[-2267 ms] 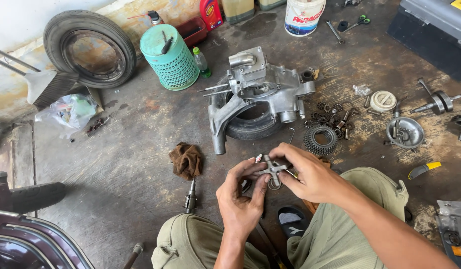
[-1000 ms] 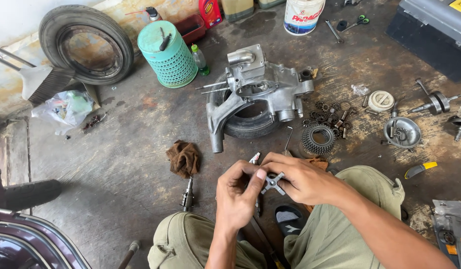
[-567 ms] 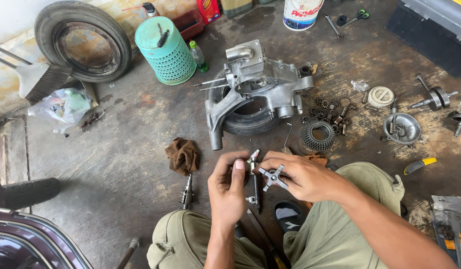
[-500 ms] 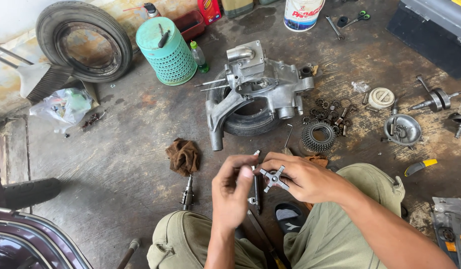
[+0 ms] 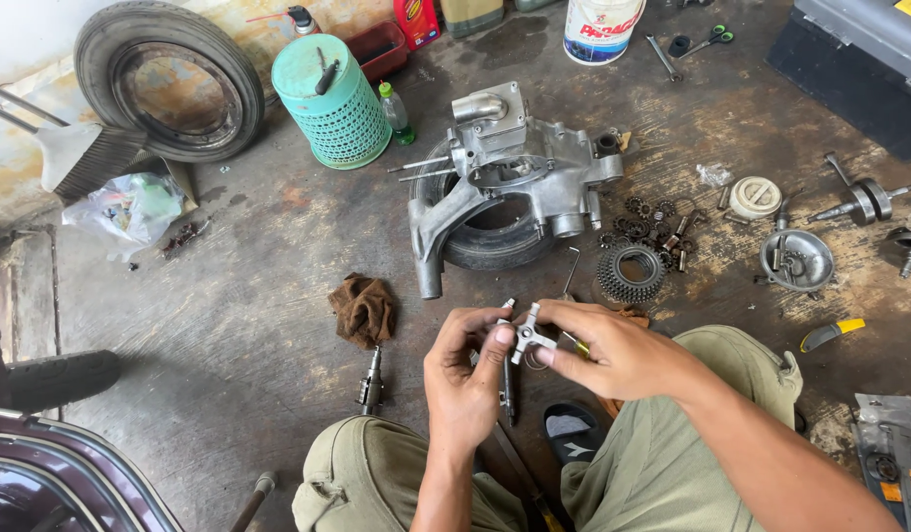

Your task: The person sits on the floor and assembles a cylindrical mechanical component. They insert a small metal piece into a larger cylinder, wipe it with a cloth, and then insert a rod into the assembly. The person manipulates the parts by hand to fit them together.

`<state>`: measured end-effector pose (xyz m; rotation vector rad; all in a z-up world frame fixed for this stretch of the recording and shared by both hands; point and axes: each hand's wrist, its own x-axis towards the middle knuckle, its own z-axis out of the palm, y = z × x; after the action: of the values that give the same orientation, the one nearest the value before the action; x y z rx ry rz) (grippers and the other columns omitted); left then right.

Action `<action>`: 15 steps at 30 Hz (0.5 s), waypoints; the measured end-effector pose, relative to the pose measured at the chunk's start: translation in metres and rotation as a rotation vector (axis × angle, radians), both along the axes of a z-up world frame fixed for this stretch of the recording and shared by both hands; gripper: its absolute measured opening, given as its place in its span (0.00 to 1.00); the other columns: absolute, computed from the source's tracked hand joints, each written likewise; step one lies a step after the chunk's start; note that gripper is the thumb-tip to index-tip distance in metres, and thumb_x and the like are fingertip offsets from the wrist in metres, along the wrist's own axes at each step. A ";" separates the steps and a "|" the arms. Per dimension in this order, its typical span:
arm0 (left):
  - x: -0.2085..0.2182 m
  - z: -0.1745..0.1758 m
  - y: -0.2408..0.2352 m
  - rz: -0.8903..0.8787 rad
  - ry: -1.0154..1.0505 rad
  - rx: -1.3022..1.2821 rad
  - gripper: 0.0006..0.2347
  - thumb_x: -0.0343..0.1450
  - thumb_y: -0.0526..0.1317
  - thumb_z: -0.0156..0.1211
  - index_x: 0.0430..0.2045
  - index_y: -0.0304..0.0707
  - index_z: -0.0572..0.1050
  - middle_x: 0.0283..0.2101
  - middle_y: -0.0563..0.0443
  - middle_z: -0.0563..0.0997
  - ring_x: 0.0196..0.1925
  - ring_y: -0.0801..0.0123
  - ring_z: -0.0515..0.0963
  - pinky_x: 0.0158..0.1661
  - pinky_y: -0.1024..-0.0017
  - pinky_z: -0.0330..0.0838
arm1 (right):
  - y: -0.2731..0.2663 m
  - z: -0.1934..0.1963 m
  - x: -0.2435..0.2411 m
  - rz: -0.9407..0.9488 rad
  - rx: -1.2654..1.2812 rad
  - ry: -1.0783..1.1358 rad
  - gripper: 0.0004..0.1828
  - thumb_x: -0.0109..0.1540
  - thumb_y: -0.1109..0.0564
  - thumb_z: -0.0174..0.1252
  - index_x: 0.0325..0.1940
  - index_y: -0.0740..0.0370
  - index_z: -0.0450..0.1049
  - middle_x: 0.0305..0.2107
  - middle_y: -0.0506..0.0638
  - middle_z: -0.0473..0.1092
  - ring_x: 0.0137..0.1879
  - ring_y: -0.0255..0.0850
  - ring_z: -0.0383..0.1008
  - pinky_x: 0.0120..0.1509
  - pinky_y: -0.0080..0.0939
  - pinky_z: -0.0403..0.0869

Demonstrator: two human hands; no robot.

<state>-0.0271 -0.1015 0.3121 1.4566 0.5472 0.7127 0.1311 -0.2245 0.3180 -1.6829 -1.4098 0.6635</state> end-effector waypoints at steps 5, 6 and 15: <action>-0.001 -0.013 -0.001 0.131 -0.003 0.039 0.12 0.76 0.40 0.53 0.27 0.28 0.78 0.35 0.49 0.76 0.31 0.73 0.73 0.32 0.76 0.70 | 0.001 -0.007 -0.001 -0.116 -0.094 0.013 0.19 0.62 0.53 0.56 0.55 0.64 0.74 0.40 0.50 0.81 0.37 0.40 0.78 0.41 0.41 0.74; -0.002 -0.019 -0.002 0.188 -0.044 0.017 0.21 0.78 0.44 0.49 0.14 0.28 0.74 0.33 0.49 0.72 0.27 0.74 0.69 0.25 0.76 0.68 | 0.000 -0.011 0.000 -0.160 -0.145 0.015 0.21 0.63 0.50 0.55 0.55 0.65 0.74 0.38 0.52 0.80 0.34 0.40 0.76 0.37 0.41 0.73; 0.001 -0.010 -0.003 -0.011 -0.174 -0.192 0.26 0.78 0.54 0.35 0.62 0.31 0.62 0.60 0.33 0.79 0.61 0.52 0.78 0.61 0.57 0.69 | 0.004 0.000 -0.002 -0.093 -0.122 0.196 0.18 0.64 0.55 0.53 0.55 0.63 0.75 0.37 0.48 0.83 0.37 0.35 0.81 0.39 0.36 0.76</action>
<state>-0.0258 -0.1047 0.3018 1.2056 0.4591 0.7493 0.1288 -0.2209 0.3178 -1.7151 -1.1671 0.8511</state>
